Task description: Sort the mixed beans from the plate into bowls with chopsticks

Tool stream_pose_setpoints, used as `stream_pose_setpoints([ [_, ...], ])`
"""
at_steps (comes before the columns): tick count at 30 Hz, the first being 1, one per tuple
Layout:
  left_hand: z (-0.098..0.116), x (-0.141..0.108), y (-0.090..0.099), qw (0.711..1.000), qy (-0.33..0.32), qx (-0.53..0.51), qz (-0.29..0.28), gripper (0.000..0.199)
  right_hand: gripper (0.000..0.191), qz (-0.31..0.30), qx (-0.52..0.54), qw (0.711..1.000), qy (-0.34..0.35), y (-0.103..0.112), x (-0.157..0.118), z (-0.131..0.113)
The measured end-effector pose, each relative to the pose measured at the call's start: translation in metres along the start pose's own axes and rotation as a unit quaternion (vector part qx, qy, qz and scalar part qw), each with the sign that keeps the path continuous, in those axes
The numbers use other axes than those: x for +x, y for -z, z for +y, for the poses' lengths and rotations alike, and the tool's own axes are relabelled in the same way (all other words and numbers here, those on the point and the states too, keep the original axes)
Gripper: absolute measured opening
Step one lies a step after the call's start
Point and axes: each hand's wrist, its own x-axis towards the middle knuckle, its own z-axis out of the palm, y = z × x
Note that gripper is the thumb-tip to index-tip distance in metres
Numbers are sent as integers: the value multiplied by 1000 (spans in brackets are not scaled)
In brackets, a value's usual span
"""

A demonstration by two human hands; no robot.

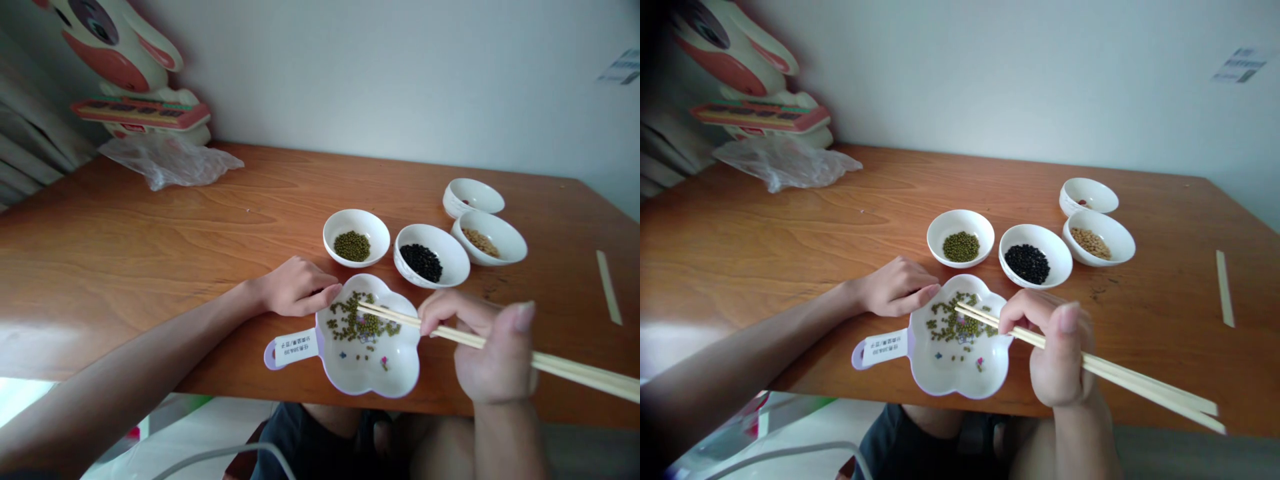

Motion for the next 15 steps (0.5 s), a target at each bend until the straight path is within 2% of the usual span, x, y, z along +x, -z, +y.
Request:
stream_pose_setpoints([
  [4,1,0,0,1000,2,1,-1,41,87,166,30,985,25,-8,23,-4],
  [6,1,0,0,1000,1,-1,2,42,86,210,31,976,40,-15,35,-5],
  [10,2,1,0,1000,0,-6,10,43,87,170,46,984,-6,-22,38,-7],
  [15,1,1,0,1000,0,-1,10,42,93,62,15,997,-34,-4,11,-12],
])
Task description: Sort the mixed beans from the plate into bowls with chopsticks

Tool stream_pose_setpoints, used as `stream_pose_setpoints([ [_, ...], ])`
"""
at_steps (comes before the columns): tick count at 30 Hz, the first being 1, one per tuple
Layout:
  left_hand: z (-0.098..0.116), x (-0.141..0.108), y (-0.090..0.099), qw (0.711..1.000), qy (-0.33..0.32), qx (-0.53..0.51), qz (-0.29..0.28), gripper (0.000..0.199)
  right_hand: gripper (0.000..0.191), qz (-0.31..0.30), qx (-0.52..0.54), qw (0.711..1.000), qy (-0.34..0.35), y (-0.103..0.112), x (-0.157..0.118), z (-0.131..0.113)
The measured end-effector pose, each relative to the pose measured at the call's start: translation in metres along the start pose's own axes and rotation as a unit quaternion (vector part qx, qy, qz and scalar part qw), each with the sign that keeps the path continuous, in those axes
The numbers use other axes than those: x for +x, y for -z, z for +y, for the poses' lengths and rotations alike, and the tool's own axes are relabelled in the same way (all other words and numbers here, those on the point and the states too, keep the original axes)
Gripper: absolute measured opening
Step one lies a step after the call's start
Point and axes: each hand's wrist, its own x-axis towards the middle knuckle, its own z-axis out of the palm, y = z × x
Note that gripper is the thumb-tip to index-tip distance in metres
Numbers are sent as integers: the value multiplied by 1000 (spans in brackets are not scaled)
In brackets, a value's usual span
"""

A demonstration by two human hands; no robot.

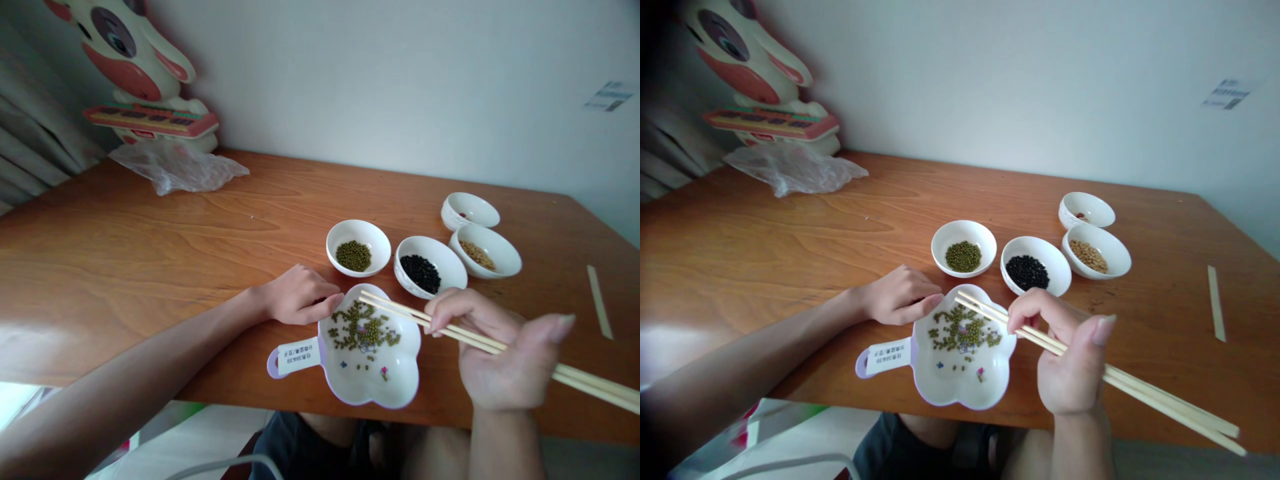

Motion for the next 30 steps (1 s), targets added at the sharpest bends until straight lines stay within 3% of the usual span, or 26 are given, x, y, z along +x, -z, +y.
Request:
stream_pose_setpoints([
  [7,-2,-1,-1,1000,-5,4,8,44,90,-122,-65,990,-12,24,-21,4],
  [24,1,1,1,1000,5,12,-6,46,78,-162,-63,985,-19,24,-25,17],
  [30,1,1,2,1000,3,11,-6,45,76,-158,-60,986,10,23,-24,17],
])
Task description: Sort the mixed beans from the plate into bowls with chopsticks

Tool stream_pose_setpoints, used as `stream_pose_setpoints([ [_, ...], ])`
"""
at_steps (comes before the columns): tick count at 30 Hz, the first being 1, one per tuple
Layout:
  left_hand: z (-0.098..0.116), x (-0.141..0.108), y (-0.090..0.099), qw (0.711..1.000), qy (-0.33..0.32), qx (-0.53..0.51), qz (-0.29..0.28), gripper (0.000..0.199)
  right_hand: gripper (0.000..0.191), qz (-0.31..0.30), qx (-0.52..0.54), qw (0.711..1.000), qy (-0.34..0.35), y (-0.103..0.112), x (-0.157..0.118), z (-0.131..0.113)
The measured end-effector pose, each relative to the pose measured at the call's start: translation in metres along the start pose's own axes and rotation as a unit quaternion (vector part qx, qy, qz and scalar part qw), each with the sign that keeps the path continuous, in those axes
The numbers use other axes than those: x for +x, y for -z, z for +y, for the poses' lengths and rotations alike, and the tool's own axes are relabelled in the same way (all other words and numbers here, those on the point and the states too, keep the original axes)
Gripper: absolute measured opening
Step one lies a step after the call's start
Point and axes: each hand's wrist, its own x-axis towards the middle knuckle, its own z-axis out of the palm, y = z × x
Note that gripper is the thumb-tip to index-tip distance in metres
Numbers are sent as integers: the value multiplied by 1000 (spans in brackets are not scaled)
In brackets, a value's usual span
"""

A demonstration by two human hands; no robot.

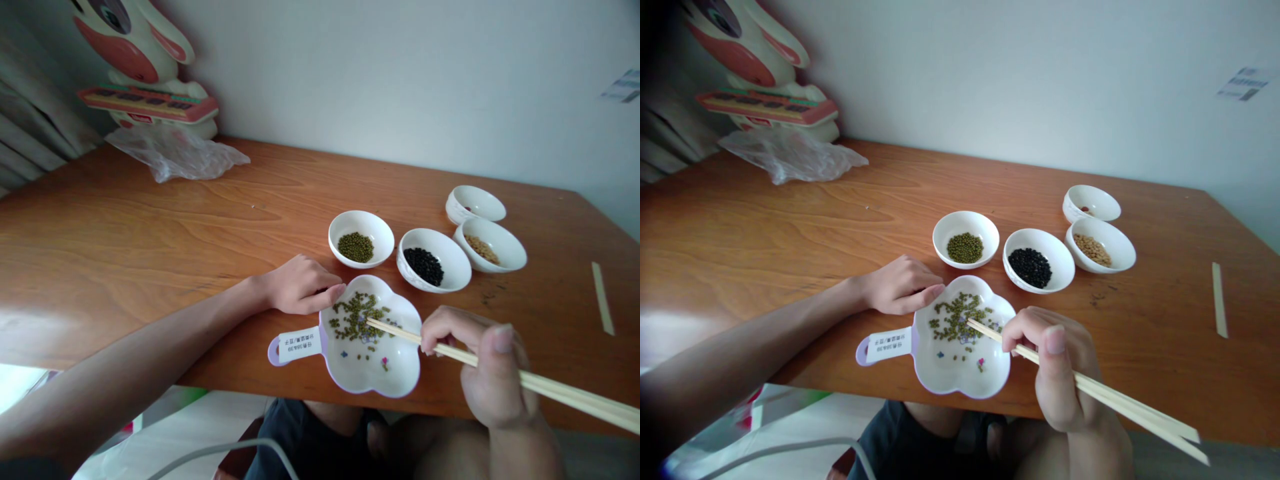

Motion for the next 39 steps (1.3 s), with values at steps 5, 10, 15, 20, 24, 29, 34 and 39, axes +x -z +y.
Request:
stream_pose_setpoints([
  [5,0,0,0,1000,2,-4,2,44,81,22,-1,1000,0,-1,1,-5],
  [10,0,1,0,1000,4,-8,-3,43,81,7,3,1000,-2,-3,2,-5],
  [15,0,1,0,1000,3,-8,-5,43,75,-5,10,1000,-10,-5,2,0],
  [20,0,0,0,1000,4,-5,-7,44,77,3,25,1000,-15,-7,0,2],
  [24,0,0,0,1000,4,-6,-6,44,76,11,26,1000,-6,-7,0,2],
  [29,0,0,0,1000,1,-9,1,43,80,6,23,1000,9,-6,3,-2],
  [34,0,0,0,1000,0,-4,-2,42,75,-6,19,1000,1,-9,4,-2],
  [39,-1,-1,0,1000,0,-4,-6,43,73,-3,14,1000,0,-12,4,-1],
])
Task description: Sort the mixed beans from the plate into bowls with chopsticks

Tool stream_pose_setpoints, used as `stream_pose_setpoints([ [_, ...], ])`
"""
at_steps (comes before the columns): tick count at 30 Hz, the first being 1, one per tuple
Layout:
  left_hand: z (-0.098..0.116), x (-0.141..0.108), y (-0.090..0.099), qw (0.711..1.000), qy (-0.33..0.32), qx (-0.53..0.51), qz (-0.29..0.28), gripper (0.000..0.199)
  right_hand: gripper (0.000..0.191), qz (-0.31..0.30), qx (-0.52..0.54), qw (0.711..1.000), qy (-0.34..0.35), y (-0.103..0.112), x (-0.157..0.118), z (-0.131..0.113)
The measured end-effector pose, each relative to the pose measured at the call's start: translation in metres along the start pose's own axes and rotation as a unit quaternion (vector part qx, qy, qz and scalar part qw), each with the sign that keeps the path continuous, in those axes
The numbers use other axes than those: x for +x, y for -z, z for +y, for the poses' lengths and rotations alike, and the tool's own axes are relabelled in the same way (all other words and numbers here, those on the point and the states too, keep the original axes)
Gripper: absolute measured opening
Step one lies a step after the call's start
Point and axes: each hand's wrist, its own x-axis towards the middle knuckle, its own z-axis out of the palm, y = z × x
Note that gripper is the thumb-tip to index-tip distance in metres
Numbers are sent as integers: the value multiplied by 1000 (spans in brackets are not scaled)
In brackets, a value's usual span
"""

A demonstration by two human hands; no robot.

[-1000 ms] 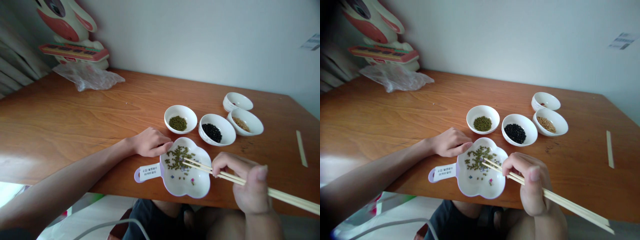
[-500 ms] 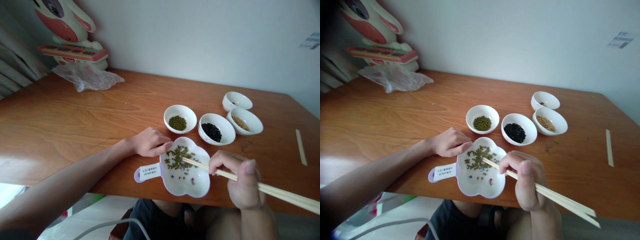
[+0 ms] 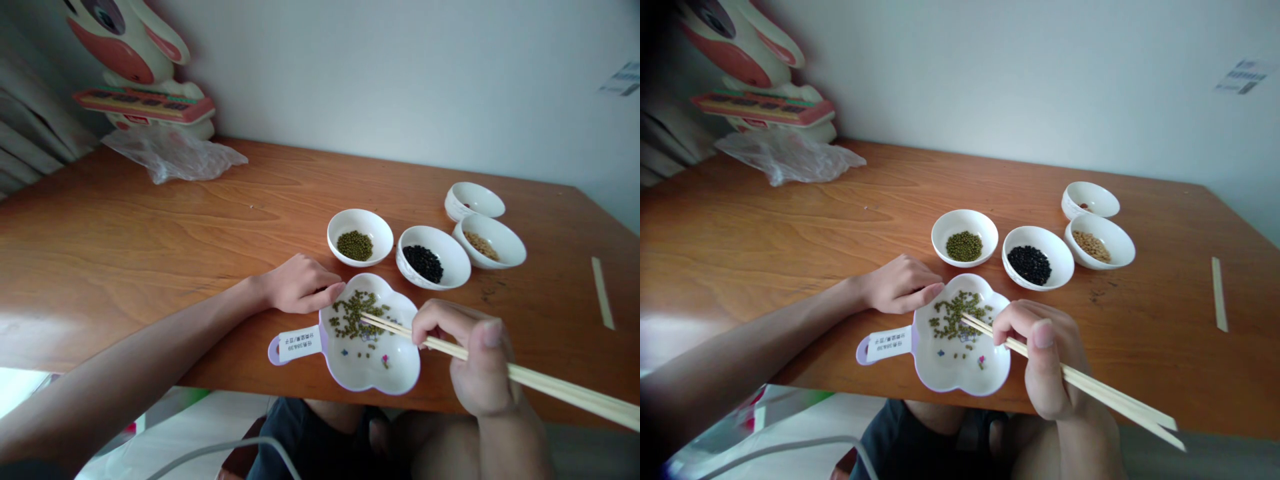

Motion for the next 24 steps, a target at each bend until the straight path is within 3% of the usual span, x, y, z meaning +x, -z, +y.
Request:
stream_pose_setpoints([
  [10,-1,0,-1,1000,3,2,2,42,74,-8,2,1000,10,-3,1,0],
  [16,-1,-1,-1,1000,1,2,4,44,77,23,10,1000,15,-4,3,-3],
  [21,0,0,1,1000,5,-6,2,43,85,91,38,995,22,3,15,-5],
  [24,0,0,0,1000,1,-9,1,41,88,180,57,981,48,-2,32,-11],
])
